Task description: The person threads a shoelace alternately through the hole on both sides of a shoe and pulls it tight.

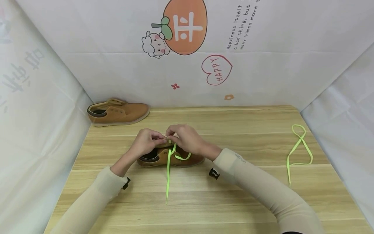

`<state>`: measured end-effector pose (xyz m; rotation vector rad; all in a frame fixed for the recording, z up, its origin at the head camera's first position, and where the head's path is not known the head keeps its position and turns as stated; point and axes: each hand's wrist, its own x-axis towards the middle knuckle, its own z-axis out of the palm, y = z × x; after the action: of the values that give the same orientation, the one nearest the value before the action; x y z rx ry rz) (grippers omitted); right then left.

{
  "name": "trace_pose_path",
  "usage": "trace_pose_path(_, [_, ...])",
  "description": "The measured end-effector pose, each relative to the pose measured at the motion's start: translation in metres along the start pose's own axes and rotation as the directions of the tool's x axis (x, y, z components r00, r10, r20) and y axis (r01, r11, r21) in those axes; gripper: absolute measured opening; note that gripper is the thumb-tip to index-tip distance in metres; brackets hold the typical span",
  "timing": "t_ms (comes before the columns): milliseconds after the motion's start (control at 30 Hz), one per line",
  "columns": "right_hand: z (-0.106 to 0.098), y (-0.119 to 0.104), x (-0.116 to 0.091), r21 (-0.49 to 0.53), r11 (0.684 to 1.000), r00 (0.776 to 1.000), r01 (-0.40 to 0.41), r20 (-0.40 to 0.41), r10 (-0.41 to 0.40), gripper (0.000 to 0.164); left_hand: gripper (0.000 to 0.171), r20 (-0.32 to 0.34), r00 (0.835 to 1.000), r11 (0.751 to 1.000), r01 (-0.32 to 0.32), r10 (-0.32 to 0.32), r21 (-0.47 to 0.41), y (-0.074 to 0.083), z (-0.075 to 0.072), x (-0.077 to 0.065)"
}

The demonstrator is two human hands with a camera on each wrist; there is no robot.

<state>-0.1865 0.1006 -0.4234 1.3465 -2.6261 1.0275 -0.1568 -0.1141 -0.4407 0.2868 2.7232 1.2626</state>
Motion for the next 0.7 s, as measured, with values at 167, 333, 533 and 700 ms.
trace_pose_path(167, [-0.009,-0.007,0.005,0.115,0.992,0.998,-0.056,-0.020,0.058,0.004,0.007,0.001,1.000,1.000,-0.029,0.029,-0.011,0.000,0.000,-0.002])
trace_pose_path(333, [-0.018,-0.019,0.009,0.205,0.976,0.994,-0.069,-0.065,0.084,0.004,0.006,-0.009,0.998,0.998,-0.058,0.058,0.008,-0.001,0.001,-0.002])
trace_pose_path(533, [-0.030,-0.036,0.015,0.221,0.975,0.985,0.023,-0.173,0.016,0.005,0.005,-0.017,0.997,0.997,-0.074,0.075,0.024,-0.001,0.002,-0.003])
trace_pose_path(700, [-0.039,-0.049,0.021,0.229,0.970,0.973,0.087,-0.227,-0.033,0.004,0.005,-0.022,0.995,0.994,-0.092,0.093,0.051,-0.002,0.002,-0.003])
